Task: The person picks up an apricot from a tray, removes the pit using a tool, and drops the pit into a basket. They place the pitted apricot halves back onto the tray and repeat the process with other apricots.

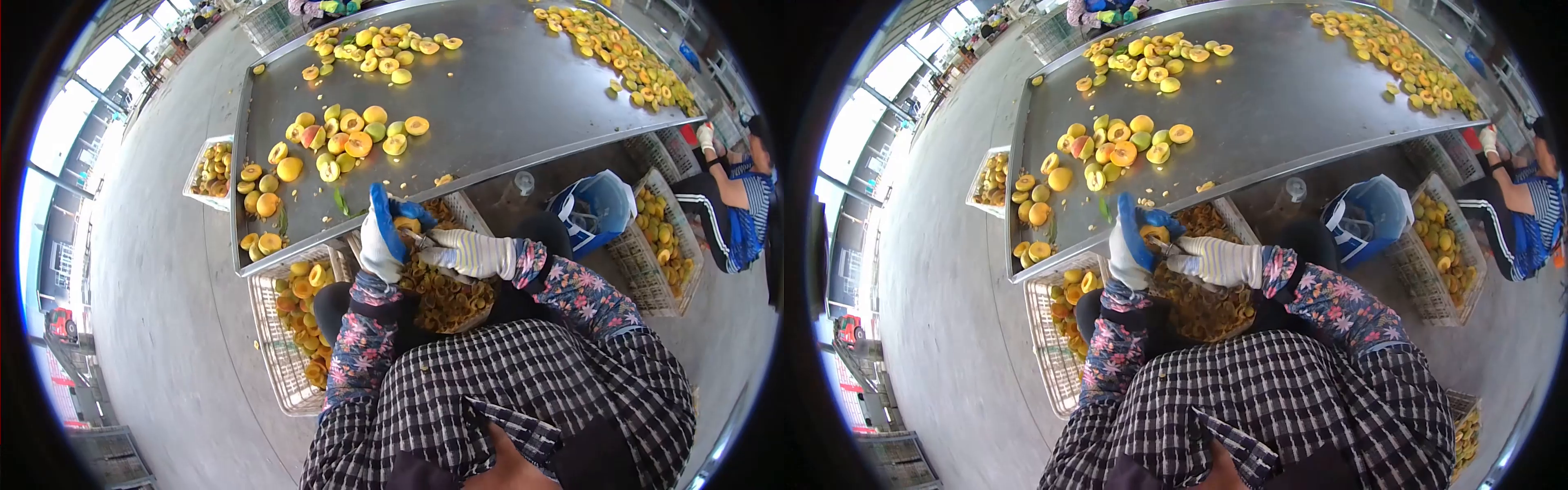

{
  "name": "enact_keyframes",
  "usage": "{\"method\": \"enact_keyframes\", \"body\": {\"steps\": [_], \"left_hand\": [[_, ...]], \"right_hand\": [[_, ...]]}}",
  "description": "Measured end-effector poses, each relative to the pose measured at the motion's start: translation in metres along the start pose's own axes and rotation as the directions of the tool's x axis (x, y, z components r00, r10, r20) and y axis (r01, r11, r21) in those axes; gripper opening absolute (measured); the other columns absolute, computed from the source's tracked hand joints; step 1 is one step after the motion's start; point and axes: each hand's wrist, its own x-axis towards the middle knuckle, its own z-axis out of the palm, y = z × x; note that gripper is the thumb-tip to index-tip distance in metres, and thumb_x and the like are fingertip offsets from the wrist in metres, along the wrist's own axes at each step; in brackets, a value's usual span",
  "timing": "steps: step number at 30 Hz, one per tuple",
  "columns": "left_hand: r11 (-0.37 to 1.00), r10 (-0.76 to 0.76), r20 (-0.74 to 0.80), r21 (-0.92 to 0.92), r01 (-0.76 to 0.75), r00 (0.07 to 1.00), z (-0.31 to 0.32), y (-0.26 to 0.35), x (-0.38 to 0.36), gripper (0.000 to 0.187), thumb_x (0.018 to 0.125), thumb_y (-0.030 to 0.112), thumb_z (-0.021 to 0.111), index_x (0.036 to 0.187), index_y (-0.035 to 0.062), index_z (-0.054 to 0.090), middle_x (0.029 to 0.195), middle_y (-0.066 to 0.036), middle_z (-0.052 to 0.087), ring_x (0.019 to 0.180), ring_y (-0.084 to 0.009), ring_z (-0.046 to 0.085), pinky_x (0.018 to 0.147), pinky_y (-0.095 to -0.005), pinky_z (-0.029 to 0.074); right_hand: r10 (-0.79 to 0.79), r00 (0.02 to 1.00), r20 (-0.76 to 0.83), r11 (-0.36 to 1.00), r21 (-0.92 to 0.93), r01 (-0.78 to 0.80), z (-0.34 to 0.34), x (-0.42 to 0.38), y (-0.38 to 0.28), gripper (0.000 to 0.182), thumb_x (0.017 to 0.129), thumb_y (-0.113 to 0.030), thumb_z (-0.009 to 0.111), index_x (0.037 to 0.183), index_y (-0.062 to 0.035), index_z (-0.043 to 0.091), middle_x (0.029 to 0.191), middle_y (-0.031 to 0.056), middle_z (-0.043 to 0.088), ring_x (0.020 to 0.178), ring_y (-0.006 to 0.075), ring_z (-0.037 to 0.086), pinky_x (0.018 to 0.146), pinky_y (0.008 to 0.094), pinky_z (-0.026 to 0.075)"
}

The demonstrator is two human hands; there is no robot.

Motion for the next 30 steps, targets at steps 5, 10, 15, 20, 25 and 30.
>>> {"method": "enact_keyframes", "body": {"steps": [5, 10, 15, 20, 25, 30], "left_hand": [[0.966, -0.181, 0.128, -0.160, 0.200, 0.975, -0.009, 0.000, 0.011, 0.059, 0.099, 0.056, 0.048, 0.076, 0.0018, 0.058, 0.072, -0.018, 0.064, 0.067, -0.0311, 0.065, 0.067, -0.0436, 0.057], [0.932, -0.266, -0.012, -0.260, 0.254, 0.964, 0.002, -0.003, 0.006, 0.059, 0.096, 0.058, 0.052, 0.075, 0.0040, 0.057, 0.073, -0.016, 0.061, 0.066, -0.0315, 0.064, 0.066, -0.0469, 0.058], [0.945, -0.241, -0.126, -0.257, 0.203, 0.962, -0.005, -0.024, 0.014, 0.057, 0.099, 0.055, 0.048, 0.078, 0.0036, 0.060, 0.071, -0.012, 0.062, 0.061, -0.0281, 0.062, 0.066, -0.0435, 0.058], [0.899, 0.153, -0.153, 0.432, -0.073, 0.976, -0.038, -0.033, 0.034, 0.064, 0.101, 0.054, 0.044, 0.087, -0.0043, 0.065, 0.068, -0.013, 0.068, 0.055, -0.0205, 0.063, 0.056, -0.0296, 0.053], [0.796, 0.217, -0.223, 0.603, -0.040, 0.950, -0.080, 0.024, 0.022, 0.057, 0.103, 0.046, 0.046, 0.089, -0.0052, 0.067, 0.072, -0.012, 0.070, 0.064, -0.0205, 0.065, 0.061, -0.0293, 0.051], [0.204, 0.131, -0.265, 0.950, 0.236, 0.955, -0.169, 0.118, 0.023, 0.061, 0.097, 0.053, 0.049, 0.081, -0.0001, 0.074, 0.064, -0.011, 0.065, 0.062, -0.0214, 0.063, 0.062, -0.0344, 0.048]], "right_hand": [[0.114, 0.977, 0.183, 0.867, 0.463, -0.187, 0.002, 0.000, 0.009, 0.040, 0.100, -0.048, 0.053, 0.100, -0.0078, 0.054, 0.056, -0.0033, 0.041, 0.038, 0.0105, 0.039, 0.037, 0.0264, 0.031], [0.056, 0.970, 0.236, 0.762, 0.617, -0.194, 0.001, 0.002, 0.023, 0.037, 0.100, -0.046, 0.054, 0.100, -0.0093, 0.054, 0.056, -0.0036, 0.041, 0.039, 0.0097, 0.039, 0.038, 0.0253, 0.031], [0.076, 0.997, 0.028, 0.933, 0.352, -0.081, 0.010, 0.003, 0.023, 0.034, 0.100, -0.045, 0.053, 0.101, -0.0117, 0.052, 0.062, -0.0019, 0.049, 0.043, 0.0083, 0.045, 0.040, 0.0239, 0.034], [0.077, 0.995, 0.059, 0.950, 0.300, -0.092, 0.002, -0.007, 0.035, 0.037, 0.100, -0.046, 0.053, 0.104, -0.0088, 0.053, 0.067, 0.0026, 0.055, 0.047, 0.0127, 0.052, 0.043, 0.0258, 0.040], [-0.078, 0.996, -0.048, 0.813, -0.582, 0.035, -0.012, -0.001, 0.078, 0.045, 0.097, -0.043, 0.053, 0.111, 0.0001, 0.055, 0.086, 0.0229, 0.068, 0.077, 0.0383, 0.067, 0.070, 0.0428, 0.053], [0.129, 0.991, 0.048, 0.705, -0.707, -0.057, -0.021, 0.001, 0.091, 0.051, 0.095, -0.045, 0.054, 0.117, 0.0018, 0.055, 0.095, 0.0282, 0.067, 0.091, 0.0445, 0.064, 0.081, 0.0490, 0.050]]}}
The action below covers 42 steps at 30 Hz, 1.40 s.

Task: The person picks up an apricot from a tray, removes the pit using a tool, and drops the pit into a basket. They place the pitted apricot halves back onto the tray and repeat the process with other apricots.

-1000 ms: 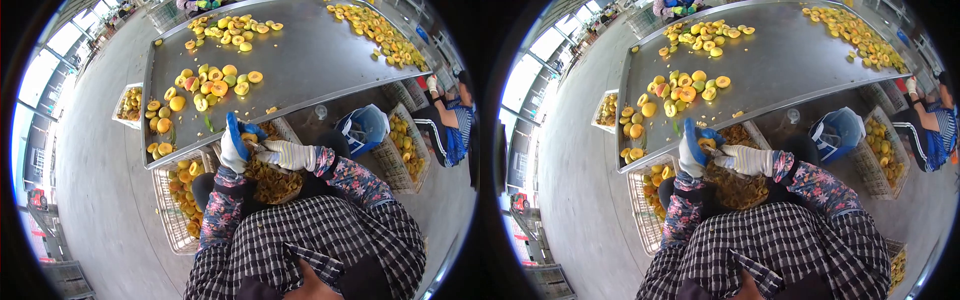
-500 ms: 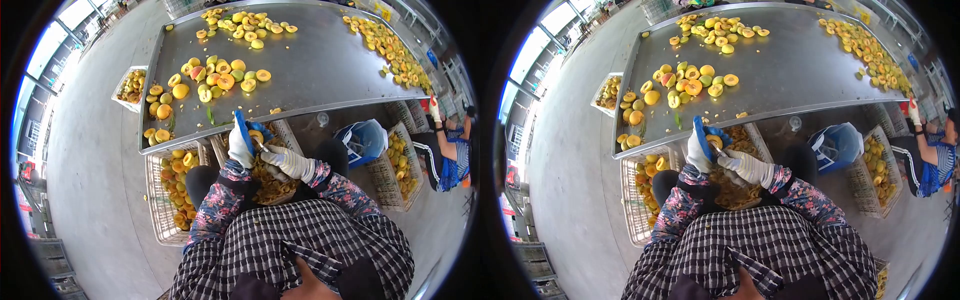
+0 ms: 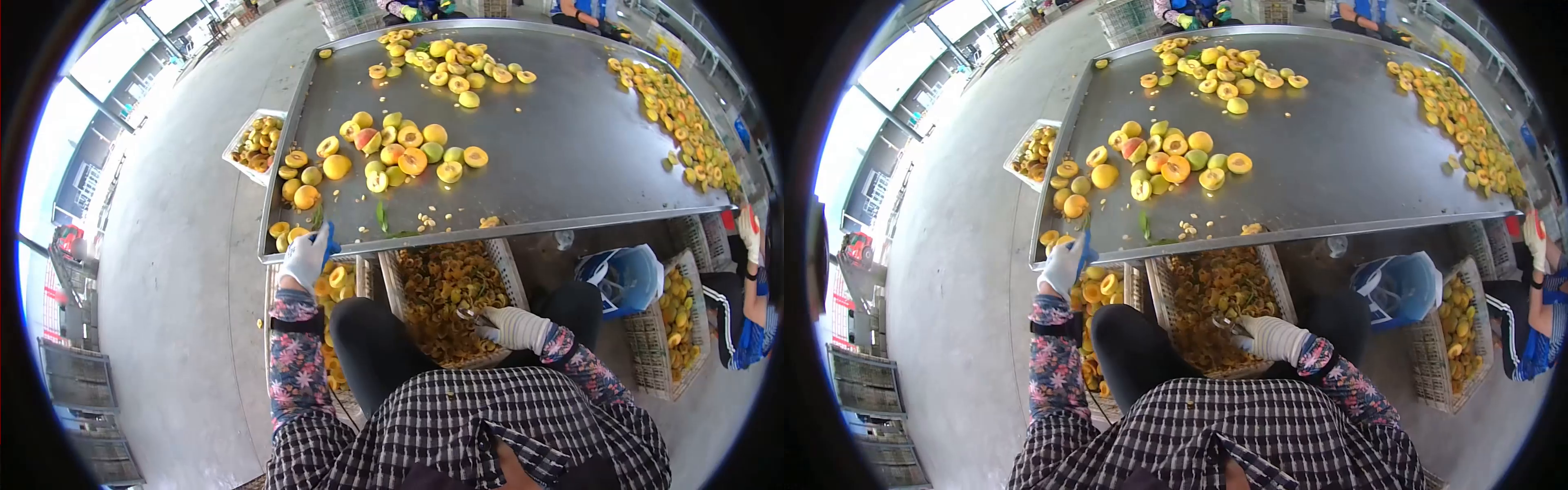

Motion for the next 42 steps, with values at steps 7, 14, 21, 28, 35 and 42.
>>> {"method": "enact_keyframes", "body": {"steps": [7, 14, 21, 28, 35, 42], "left_hand": [[0.920, 0.319, -0.039, 0.253, -0.299, 0.947, 0.056, 0.026, 0.100, 0.049, 0.088, 0.031, 0.057, 0.131, 0.0082, 0.058, 0.130, -0.020, 0.059, 0.119, -0.0379, 0.056, 0.101, -0.0430, 0.045], [0.816, 0.117, 0.178, 0.544, -0.197, 0.977, 0.120, 0.057, 0.171, 0.054, 0.088, 0.022, 0.061, 0.141, 0.0148, 0.050, 0.151, -0.015, 0.040, 0.130, -0.0373, 0.050, 0.107, -0.0424, 0.044], [0.911, -0.070, 0.277, 0.409, -0.051, 0.958, 0.100, 0.050, 0.135, 0.062, 0.077, 0.043, 0.077, 0.121, 0.0024, 0.063, 0.123, -0.018, 0.065, 0.114, -0.0268, 0.062, 0.096, -0.0380, 0.050], [-0.074, 0.172, 0.257, -0.959, 0.273, 0.951, 0.092, 0.078, 0.024, 0.019, 0.096, 0.016, 0.062, 0.111, 0.0065, 0.059, 0.102, -0.010, 0.064, 0.097, -0.0301, 0.065, 0.088, -0.0434, 0.058], [-0.330, 0.288, 0.187, -0.901, 0.281, 0.939, 0.126, 0.117, -0.056, 0.055, 0.099, 0.058, 0.046, 0.111, 0.0058, 0.059, 0.106, -0.014, 0.064, 0.101, -0.0336, 0.062, 0.096, -0.0488, 0.052], [-0.113, 0.305, 0.073, -0.987, 0.112, 0.950, 0.129, 0.128, -0.081, 0.058, 0.105, 0.052, 0.035, 0.114, -0.0008, 0.056, 0.106, -0.016, 0.064, 0.102, -0.0299, 0.064, 0.096, -0.0449, 0.053]], "right_hand": [[0.002, 0.998, 0.067, 1.000, -0.007, -0.001, 0.000, 0.017, 0.003, 0.055, 0.095, -0.049, 0.054, 0.117, 0.0016, 0.055, 0.090, 0.0263, 0.067, 0.086, 0.0435, 0.065, 0.077, 0.0489, 0.051], [-0.025, 0.998, 0.054, 0.997, 0.069, 0.021, -0.003, 0.017, 0.010, 0.054, 0.095, -0.050, 0.052, 0.113, 0.0006, 0.056, 0.090, 0.0261, 0.067, 0.086, 0.0434, 0.065, 0.078, 0.0489, 0.050], [-0.014, 1.000, 0.021, 1.000, 0.010, 0.014, 0.000, 0.020, 0.003, 0.055, 0.096, -0.051, 0.051, 0.112, 0.0007, 0.056, 0.090, 0.0265, 0.066, 0.088, 0.0437, 0.064, 0.079, 0.0488, 0.050], [-0.152, 0.895, -0.418, 0.891, 0.334, 0.308, -0.006, 0.017, -0.020, 0.037, 0.096, -0.033, 0.058, 0.114, -0.0006, 0.055, 0.096, 0.0238, 0.066, 0.090, 0.0424, 0.064, 0.076, 0.0453, 0.051], [-0.208, 0.717, -0.665, 0.913, 0.131, 0.386, -0.054, -0.008, -0.096, 0.037, 0.097, -0.028, 0.057, 0.121, -0.0020, 0.050, 0.097, 0.0222, 0.067, 0.088, 0.0406, 0.066, 0.073, 0.0462, 0.051], [-0.268, 0.631, -0.728, 0.963, -0.216, 0.159, -0.044, 0.000, -0.103, 0.030, 0.092, -0.025, 0.064, 0.109, -0.0025, 0.052, 0.078, 0.0197, 0.066, 0.068, 0.0400, 0.066, 0.060, 0.0480, 0.052]]}}
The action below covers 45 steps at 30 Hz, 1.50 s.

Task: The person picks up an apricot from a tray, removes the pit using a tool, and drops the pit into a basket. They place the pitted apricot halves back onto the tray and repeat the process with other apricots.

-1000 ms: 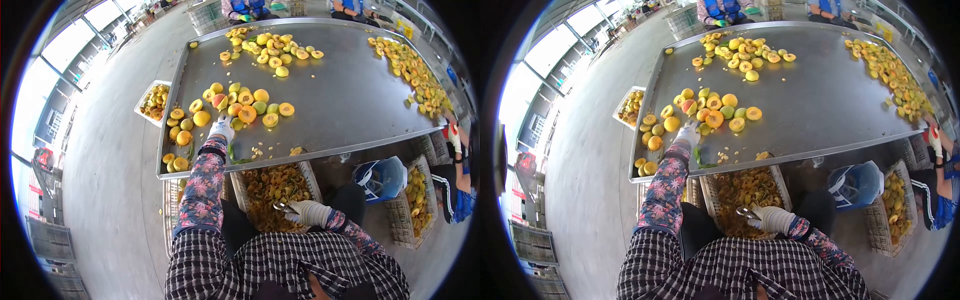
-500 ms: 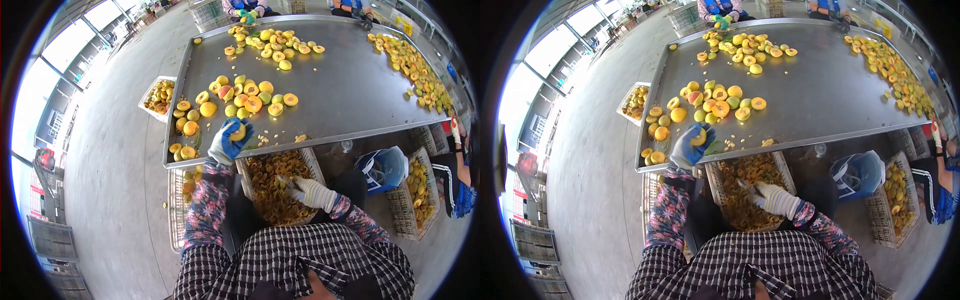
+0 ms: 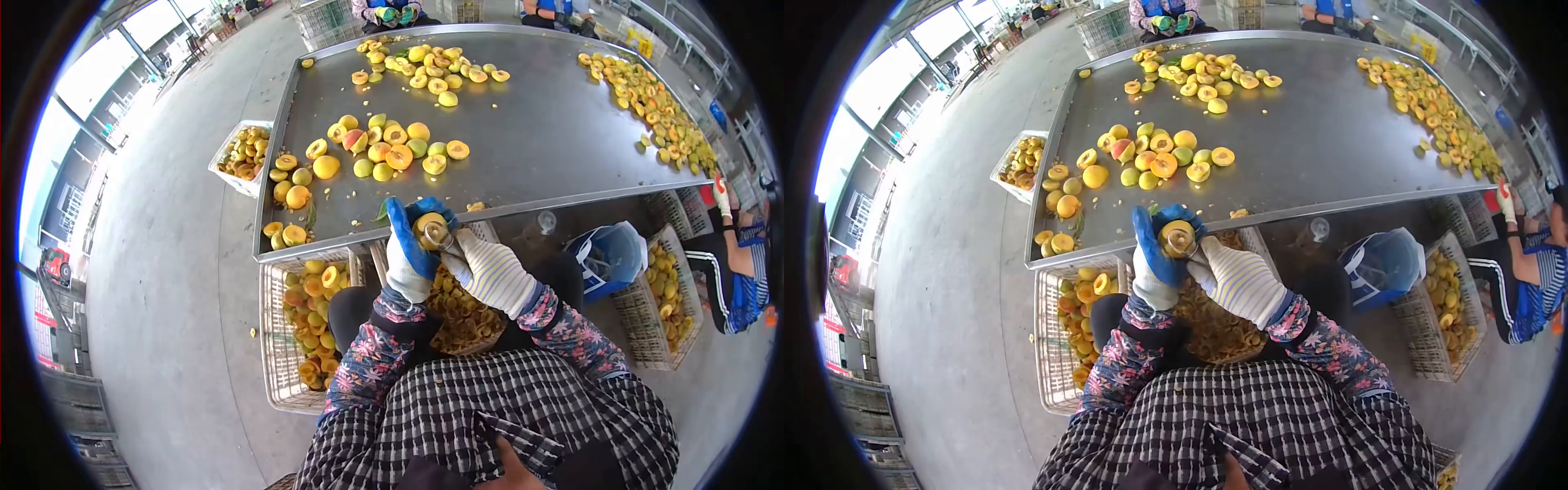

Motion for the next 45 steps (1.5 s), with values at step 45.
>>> {"method": "enact_keyframes", "body": {"steps": [45], "left_hand": [[0.921, 0.300, -0.079, 0.281, -0.268, 0.951, 0.002, -0.025, -0.005, 0.062, 0.104, 0.056, 0.031, 0.115, 0.0004, 0.055, 0.108, -0.014, 0.063, 0.099, -0.0247, 0.062, 0.095, -0.0379, 0.047]], "right_hand": [[0.013, 0.993, 0.114, 0.947, 0.316, -0.048, 0.053, -0.005, 0.043, 0.033, 0.094, -0.023, 0.060, 0.113, 0.0030, 0.050, 0.082, 0.0253, 0.065, 0.077, 0.0440, 0.064, 0.067, 0.0501, 0.050]]}}
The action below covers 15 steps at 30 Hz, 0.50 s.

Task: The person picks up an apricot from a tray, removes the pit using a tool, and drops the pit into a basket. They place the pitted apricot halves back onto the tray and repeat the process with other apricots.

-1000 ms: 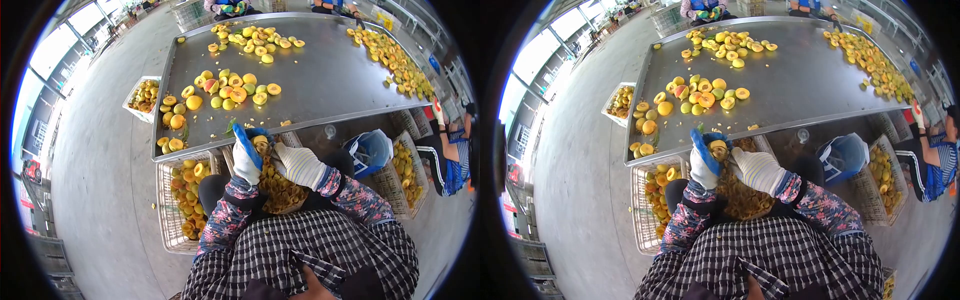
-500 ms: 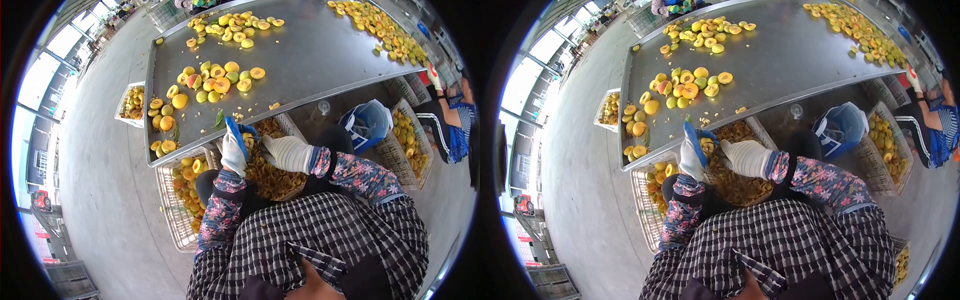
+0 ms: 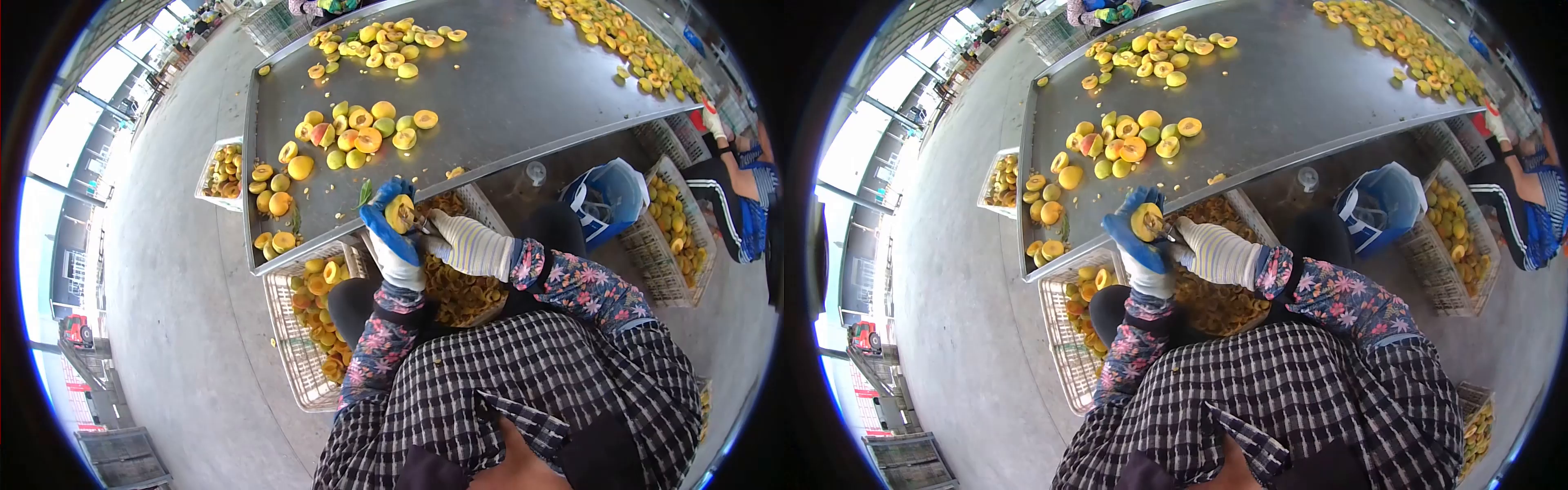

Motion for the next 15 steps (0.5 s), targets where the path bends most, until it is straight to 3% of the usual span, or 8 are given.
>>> {"method": "enact_keyframes", "body": {"steps": [1, 3, 7, 8, 10, 13, 14, 15], "left_hand": [[0.999, 0.010, -0.045, -0.051, -0.012, 0.999, 0.003, 0.001, -0.001, 0.058, 0.104, 0.054, 0.033, 0.111, 0.0015, 0.056, 0.104, -0.012, 0.064, 0.097, -0.0232, 0.062, 0.095, -0.0374, 0.047], [0.994, -0.112, -0.070, 0.012, 0.113, 0.991, 0.000, 0.010, -0.003, 0.058, 0.103, 0.056, 0.036, 0.100, 0.0019, 0.059, 0.098, -0.013, 0.065, 0.091, -0.0249, 0.064, 0.089, -0.0378, 0.051], [0.943, -0.310, -0.025, 0.117, 0.311, 0.950, -0.002, 0.022, -0.006, 0.061, 0.103, 0.054, 0.039, 0.089, -0.0003, 0.063, 0.085, -0.014, 0.068, 0.078, -0.0258, 0.065, 0.077, -0.0349, 0.053], [0.931, -0.346, -0.001, 0.120, 0.344, 0.938, -0.006, 0.019, -0.003, 0.062, 0.103, 0.054, 0.039, 0.089, -0.0007, 0.063, 0.084, -0.014, 0.068, 0.078, -0.0256, 0.066, 0.077, -0.0346, 0.053], [0.922, -0.374, 0.097, 0.143, 0.359, 0.922, -0.019, 0.010, 0.006, 0.062, 0.102, 0.055, 0.041, 0.091, -0.0020, 0.064, 0.086, -0.015, 0.069, 0.079, -0.0263, 0.066, 0.078, -0.0347, 0.054], [0.874, -0.442, 0.226, -0.107, 0.474, 0.868, -0.019, 0.019, 0.006, 0.062, 0.102, 0.057, 0.038, 0.096, -0.0013, 0.059, 0.091, -0.019, 0.067, 0.083, -0.0312, 0.067, 0.080, -0.0388, 0.055], [0.918, -0.386, 0.056, -0.078, 0.390, 0.921, -0.008, 0.019, -0.001, 0.062, 0.101, 0.058, 0.040, 0.095, -0.0002, 0.059, 0.090, -0.018, 0.067, 0.083, -0.0316, 0.066, 0.080, -0.0403, 0.056], [0.931, -0.360, 0.022, -0.054, 0.361, 0.933, -0.009, 0.016, -0.002, 0.062, 0.100, 0.059, 0.040, 0.095, 0.0001, 0.059, 0.090, -0.018, 0.066, 0.083, -0.0317, 0.066, 0.079, -0.0409, 0.055]], "right_hand": [[-0.018, 1.000, -0.020, 1.000, 0.009, 0.019, 0.006, -0.002, 0.003, 0.033, 0.094, -0.023, 0.060, 0.113, 0.0030, 0.050, 0.081, 0.0253, 0.065, 0.077, 0.0439, 0.064, 0.066, 0.0503, 0.050], [0.031, 0.995, 0.096, 0.999, 0.010, -0.032, 0.003, -0.006, 0.005, 0.034, 0.094, -0.023, 0.060, 0.113, 0.0030, 0.049, 0.081, 0.0245, 0.065, 0.077, 0.0435, 0.065, 0.066, 0.0502, 0.050], [0.153, 0.947, 0.282, 0.955, -0.288, -0.069, -0.030, -0.010, -0.021, 0.035, 0.094, -0.024, 0.060, 0.113, 0.0030, 0.048, 0.079, 0.0232, 0.064, 0.075, 0.0431, 0.065, 0.066, 0.0497, 0.051], [0.188, 0.934, 0.304, 0.955, -0.279, -0.101, -0.034, -0.010, -0.027, 0.032, 0.095, -0.023, 0.059, 0.113, 0.0017, 0.048, 0.079, 0.0232, 0.064, 0.077, 0.0431, 0.065, 0.067, 0.0496, 0.050], [0.146, 0.952, 0.268, 0.985, -0.132, -0.113, -0.023, -0.015, -0.017, 0.029, 0.096, -0.023, 0.058, 0.112, 0.0003, 0.050, 0.082, 0.0226, 0.064, 0.079, 0.0413, 0.065, 0.070, 0.0481, 0.050], [0.128, 0.957, 0.260, 0.975, 0.146, -0.170, -0.013, -0.013, -0.010, 0.027, 0.098, -0.023, 0.057, 0.114, -0.0015, 0.052, 0.089, 0.0210, 0.064, 0.085, 0.0371, 0.065, 0.076, 0.0443, 0.049], [0.130, 0.954, 0.269, 0.949, 0.246, -0.199, -0.011, -0.013, -0.011, 0.026, 0.099, -0.023, 0.056, 0.114, -0.0020, 0.053, 0.092, 0.0203, 0.065, 0.087, 0.0355, 0.065, 0.078, 0.0429, 0.049], [0.167, 0.945, 0.280, 0.916, 0.312, -0.254, -0.013, -0.013, -0.019, 0.026, 0.100, -0.023, 0.056, 0.116, -0.0018, 0.053, 0.096, 0.0191, 0.065, 0.090, 0.0332, 0.064, 0.080, 0.0414, 0.048]]}}
